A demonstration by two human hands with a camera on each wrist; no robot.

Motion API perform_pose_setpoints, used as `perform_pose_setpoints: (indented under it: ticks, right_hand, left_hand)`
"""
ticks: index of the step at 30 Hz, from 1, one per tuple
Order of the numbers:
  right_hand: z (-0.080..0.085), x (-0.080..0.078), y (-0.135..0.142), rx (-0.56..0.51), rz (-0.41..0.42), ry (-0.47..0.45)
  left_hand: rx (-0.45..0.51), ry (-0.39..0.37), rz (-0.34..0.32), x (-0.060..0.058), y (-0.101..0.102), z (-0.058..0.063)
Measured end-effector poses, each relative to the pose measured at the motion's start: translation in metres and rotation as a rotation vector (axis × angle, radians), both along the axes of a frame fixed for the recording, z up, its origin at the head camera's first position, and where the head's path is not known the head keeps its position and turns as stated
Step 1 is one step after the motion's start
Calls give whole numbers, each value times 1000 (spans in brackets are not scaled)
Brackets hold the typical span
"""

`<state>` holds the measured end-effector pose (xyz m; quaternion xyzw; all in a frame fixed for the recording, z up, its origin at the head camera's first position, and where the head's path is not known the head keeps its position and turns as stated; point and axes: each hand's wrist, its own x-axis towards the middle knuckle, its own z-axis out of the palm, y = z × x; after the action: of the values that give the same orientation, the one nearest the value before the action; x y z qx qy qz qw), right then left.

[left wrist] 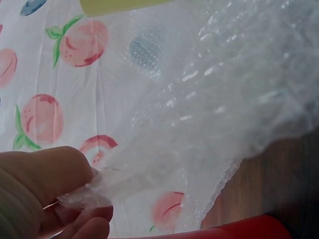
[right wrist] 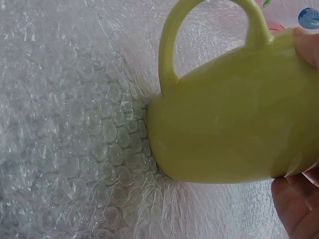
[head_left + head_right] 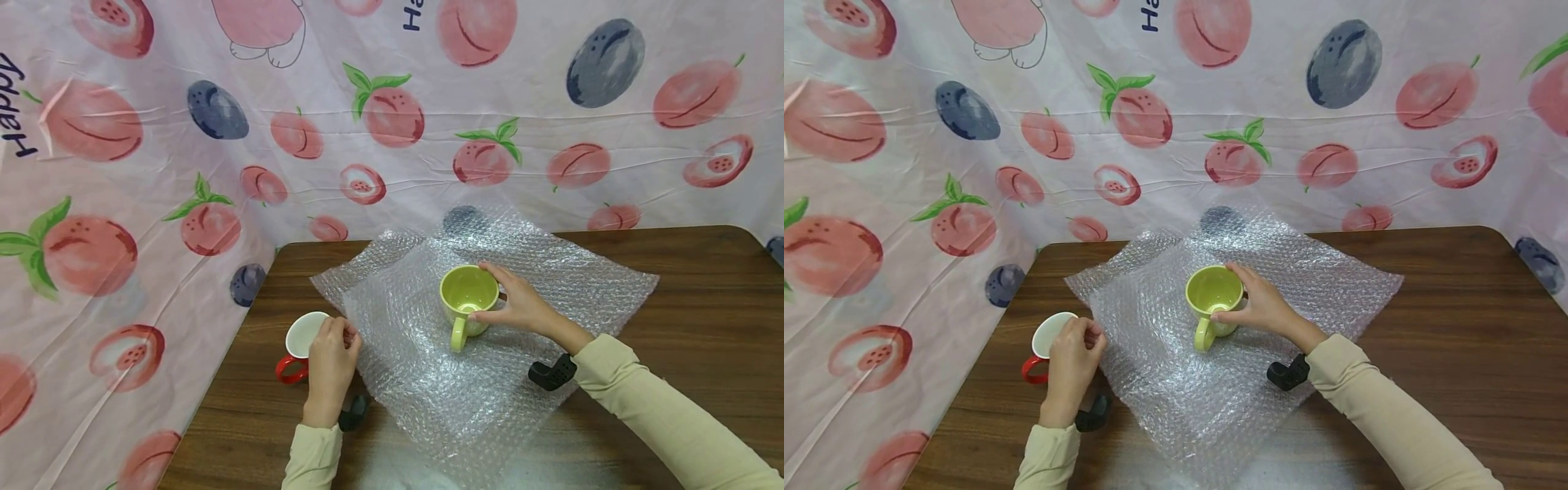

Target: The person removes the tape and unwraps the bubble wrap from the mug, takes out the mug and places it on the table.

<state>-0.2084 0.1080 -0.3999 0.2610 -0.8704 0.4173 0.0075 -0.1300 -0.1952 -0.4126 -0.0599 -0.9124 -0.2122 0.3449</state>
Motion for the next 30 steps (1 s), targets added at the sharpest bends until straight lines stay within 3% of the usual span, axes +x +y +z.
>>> perform_pose_setpoints:
  ticks: [16,30]
  right_hand:
    - [-1,0,0,1,3,-8]
    - [1,0,0,-17,13,-19]
  left_hand:
    - [-80,-48,-37,4,6,-9]
    - [-60,2,-49,9,10,-10]
